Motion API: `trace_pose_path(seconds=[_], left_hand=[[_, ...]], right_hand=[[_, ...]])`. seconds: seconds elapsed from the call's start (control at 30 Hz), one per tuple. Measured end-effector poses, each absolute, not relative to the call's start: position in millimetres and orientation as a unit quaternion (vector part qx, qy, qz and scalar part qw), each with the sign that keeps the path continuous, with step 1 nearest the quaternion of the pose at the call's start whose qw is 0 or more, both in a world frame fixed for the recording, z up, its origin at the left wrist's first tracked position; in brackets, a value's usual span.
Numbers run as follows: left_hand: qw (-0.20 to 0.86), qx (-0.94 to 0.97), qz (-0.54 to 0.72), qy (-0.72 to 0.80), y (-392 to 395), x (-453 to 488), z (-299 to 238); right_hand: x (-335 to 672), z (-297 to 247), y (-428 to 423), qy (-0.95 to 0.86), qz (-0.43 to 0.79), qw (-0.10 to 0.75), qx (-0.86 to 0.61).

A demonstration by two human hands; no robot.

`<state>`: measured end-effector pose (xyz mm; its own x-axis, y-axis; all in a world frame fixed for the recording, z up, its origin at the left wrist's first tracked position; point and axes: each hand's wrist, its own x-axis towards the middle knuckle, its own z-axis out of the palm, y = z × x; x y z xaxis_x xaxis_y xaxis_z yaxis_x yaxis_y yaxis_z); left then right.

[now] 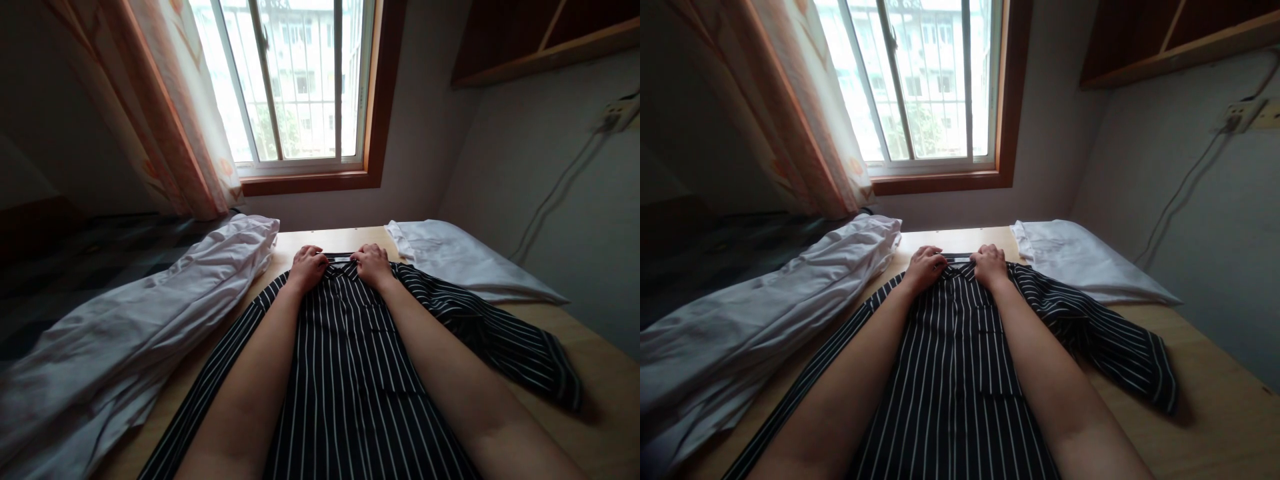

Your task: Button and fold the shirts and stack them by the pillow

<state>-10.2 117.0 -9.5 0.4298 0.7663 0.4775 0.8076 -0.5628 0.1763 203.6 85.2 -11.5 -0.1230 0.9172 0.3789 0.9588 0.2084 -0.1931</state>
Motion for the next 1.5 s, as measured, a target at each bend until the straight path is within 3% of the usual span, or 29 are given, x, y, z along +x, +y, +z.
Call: trace_pose_path(seconds=[1.3, 1.5], left_hand=[[0.099, -0.817, -0.207, -0.529, 108, 0, 0], [0.082, -0.81, -0.197, -0.546, 104, 1, 2]], right_hand=[[195, -14, 88, -0.761, -0.055, 0.209, -0.612], [200, -13, 90, -0.72, -0.048, 0.277, -0.634]])
